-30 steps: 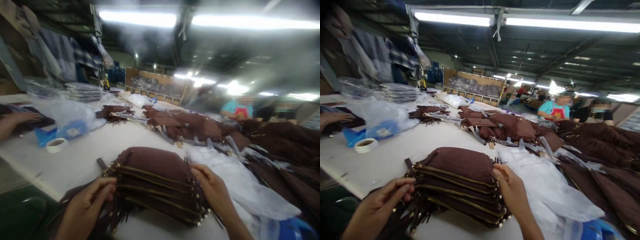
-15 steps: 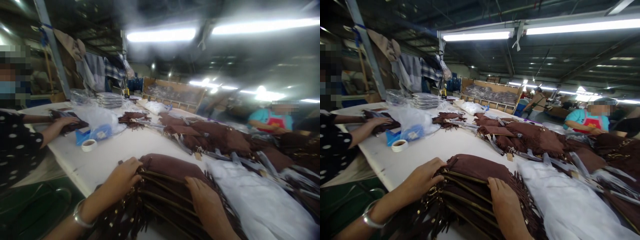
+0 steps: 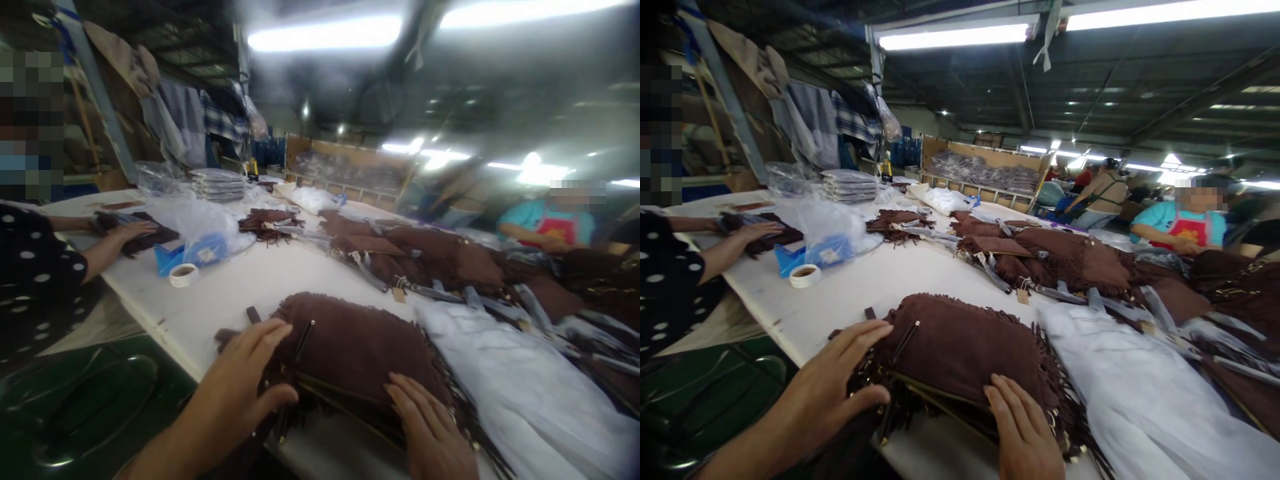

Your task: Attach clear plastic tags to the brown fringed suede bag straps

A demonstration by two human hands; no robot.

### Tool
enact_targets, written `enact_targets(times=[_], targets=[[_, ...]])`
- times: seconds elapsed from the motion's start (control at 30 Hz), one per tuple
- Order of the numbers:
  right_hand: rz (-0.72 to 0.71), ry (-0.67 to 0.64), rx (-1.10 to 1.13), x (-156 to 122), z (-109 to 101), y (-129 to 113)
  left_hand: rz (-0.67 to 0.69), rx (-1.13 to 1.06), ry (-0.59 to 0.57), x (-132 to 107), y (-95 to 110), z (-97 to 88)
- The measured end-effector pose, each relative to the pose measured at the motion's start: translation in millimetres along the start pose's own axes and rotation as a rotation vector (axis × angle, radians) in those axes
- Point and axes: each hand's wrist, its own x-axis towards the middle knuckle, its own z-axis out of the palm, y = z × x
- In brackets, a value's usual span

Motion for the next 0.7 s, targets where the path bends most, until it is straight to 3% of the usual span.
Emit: enact_targets(times=[0.13, 0.23, 0.3, 0.4, 0.5, 0.57, 0.7], targets=[[0.056, 0.001, 0.058, -1, -1, -4, -0.065, -0.037, -0.072, 16, 0, 6.1], [0.194, 0.038, 0.205, 3, -7, -8, -0.124, -0.034, -0.106, 27, 4, -10.1], [0.328, 0.073, 0.302, 8, -13, -10, -0.042, -0.004, -0.095, 35, 14, -27.0], [0.419, 0.121, 0.350, 13, -17, -9, 0.190, 0.100, 0.115, 36, 33, -46.3], [0.312, 0.116, 0.345, 9, -13, -3, 0.279, 0.117, 0.287, 20, 40, -44.3], [0.179, 0.075, 0.296, 4, -8, 1, 0.130, -0.023, 0.209, 2, 33, -32.0], [0.038, 0.027, 0.174, -3, 0, 4, -0.402, -0.548, -0.117, -29, 11, -7.5]])
